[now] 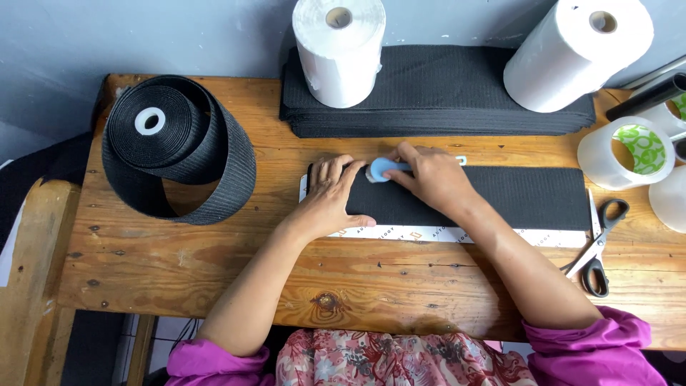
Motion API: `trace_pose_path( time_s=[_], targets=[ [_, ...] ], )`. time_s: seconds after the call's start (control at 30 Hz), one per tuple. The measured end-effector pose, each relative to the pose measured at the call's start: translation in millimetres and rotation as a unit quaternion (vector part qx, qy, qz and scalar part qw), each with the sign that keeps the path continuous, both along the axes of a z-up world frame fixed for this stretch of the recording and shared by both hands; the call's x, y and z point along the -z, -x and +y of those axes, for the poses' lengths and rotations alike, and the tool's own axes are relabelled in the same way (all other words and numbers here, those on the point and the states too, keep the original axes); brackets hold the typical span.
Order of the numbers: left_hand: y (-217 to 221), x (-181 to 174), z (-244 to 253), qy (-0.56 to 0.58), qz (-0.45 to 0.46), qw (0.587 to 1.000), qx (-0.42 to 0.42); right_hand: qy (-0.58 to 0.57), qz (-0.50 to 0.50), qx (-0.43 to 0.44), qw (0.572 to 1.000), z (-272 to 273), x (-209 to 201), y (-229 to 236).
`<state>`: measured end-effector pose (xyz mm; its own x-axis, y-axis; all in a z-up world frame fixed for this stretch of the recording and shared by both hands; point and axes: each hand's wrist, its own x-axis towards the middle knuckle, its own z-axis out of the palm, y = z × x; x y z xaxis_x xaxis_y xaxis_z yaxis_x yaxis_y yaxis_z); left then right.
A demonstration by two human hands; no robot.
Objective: The person uses a small blue tool to rub a black strap against a white backing paper on a wooden workbench, likely for cleaning or ensuring adhesion.
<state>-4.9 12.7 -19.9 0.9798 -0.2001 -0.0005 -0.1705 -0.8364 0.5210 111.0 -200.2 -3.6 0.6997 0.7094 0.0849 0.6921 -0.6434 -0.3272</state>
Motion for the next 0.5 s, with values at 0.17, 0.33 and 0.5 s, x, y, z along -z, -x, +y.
trace_pose_path(
  time_s=[0.17,0.33,0.5],
  targets=[
    [3.3,-14.0,3.4,-0.003,0.007,1.0,-0.012,0.022,-0.014,0.035,0.999,-1.3,-0.1,-6.0],
    [3.4,-0.3,22.0,-0.023,0.021,0.999,-0.042,0.029,-0.064,0.072,0.995,-16.8,12.5,-21.3],
    [0.6,10.3,25.0,-0.013,0.015,0.999,-0.046,0.025,0.051,0.051,0.997,-9.4,-26.4,1.2]
  ],
)
